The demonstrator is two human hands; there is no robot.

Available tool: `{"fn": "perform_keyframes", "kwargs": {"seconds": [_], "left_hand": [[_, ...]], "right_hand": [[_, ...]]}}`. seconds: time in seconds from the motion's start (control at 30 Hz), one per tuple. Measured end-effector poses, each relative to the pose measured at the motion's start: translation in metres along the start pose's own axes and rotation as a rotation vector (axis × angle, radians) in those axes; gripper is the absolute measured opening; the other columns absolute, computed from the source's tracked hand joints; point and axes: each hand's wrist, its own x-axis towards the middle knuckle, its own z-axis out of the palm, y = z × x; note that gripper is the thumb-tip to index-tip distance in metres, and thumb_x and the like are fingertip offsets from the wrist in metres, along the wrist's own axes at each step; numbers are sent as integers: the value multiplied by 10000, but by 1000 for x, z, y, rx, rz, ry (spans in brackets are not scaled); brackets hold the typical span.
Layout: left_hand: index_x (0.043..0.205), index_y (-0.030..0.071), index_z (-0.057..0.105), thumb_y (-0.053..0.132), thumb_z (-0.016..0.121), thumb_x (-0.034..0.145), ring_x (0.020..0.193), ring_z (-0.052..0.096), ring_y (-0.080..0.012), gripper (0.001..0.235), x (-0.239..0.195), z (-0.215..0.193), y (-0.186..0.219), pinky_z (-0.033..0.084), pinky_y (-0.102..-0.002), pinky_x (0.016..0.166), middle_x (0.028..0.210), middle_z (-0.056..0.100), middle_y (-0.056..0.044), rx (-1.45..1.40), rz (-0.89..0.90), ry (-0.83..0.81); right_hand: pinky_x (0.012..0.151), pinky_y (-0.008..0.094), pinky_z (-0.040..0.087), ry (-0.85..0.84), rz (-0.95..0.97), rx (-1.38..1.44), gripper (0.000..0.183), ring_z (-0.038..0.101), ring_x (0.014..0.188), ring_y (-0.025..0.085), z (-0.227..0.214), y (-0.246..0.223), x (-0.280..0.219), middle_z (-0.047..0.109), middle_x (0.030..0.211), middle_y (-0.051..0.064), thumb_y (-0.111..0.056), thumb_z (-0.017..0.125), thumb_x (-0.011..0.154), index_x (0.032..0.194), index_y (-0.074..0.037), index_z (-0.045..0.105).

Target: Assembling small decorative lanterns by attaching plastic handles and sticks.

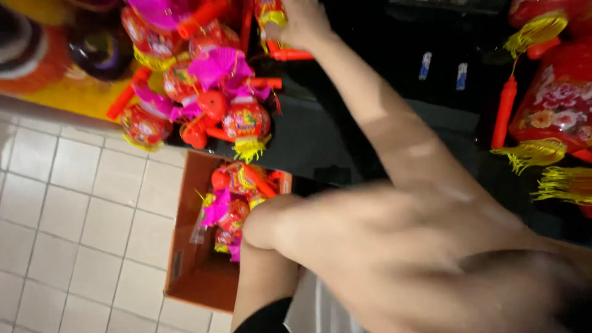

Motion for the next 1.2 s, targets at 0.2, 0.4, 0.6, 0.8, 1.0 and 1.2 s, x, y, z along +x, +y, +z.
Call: {"fn": "perform_keyframes", "kwargs": {"seconds": [0.2, 0.4, 0.6, 0.8, 1.0, 1.2], "left_hand": [[1108, 133, 619, 300, 545, 993, 1018, 641, -301, 217, 56, 50, 8, 476, -430, 946, 1127, 647, -82, -7, 29, 248], [1133, 119, 577, 265, 639, 957, 1040, 634, -297, 237, 111, 79, 21, 468, -423, 971, 1132, 629, -84, -25, 69, 505], [1159, 105, 534, 229, 733, 920, 1063, 627, -292, 334, 52, 90, -125, 460, -416, 996, 1137, 610, -85, -75, 94, 760], [1587, 140, 213, 468, 693, 967, 1590, 291, -395, 850, 51, 191, -223, 296, -542, 1335, 1669, 267, -162, 238, -206, 724], [1611, 145, 129, 471, 709, 900, 1637, 211, -364, 974, 80, 230, -202, 149, -633, 1350, 1714, 212, -129, 17, -222, 731], [1595, 34, 103, 44, 691, 854, 1596, 292, -345, 946, 97, 241, -194, 187, -460, 1375, 1661, 275, -234, -519, 91, 446]], "right_hand": [[902, 541, 576, 72, 4, -113, 922, 394, 1341, 534, 23, 17, -9, 350, 1483, 272, -392, 927, 863, 1529, -159, 334], [976, 449, 510, 342, -15, 274, 772, 471, 1213, 378, -3, 42, -46, 447, 1306, 144, -139, 905, 681, 1323, -167, 478], [1048, 328, 508, 617, -217, 1016, 644, 592, 1178, 205, -66, 67, -101, 542, 1328, 105, -87, 897, 892, 1373, -125, 470], [1084, 378, 490, 562, -323, 1086, 603, 529, 1344, 259, -140, 92, -162, 476, 1431, 130, -130, 762, 948, 1428, -136, 398], [988, 403, 560, 568, -281, 1151, 684, 530, 1334, 265, -156, 114, -212, 442, 1466, 147, -120, 811, 904, 1441, -185, 391], [1069, 356, 480, 573, -287, 1174, 680, 531, 1309, 190, -169, 126, -254, 483, 1458, 74, -246, 737, 951, 1514, -170, 364]]}}
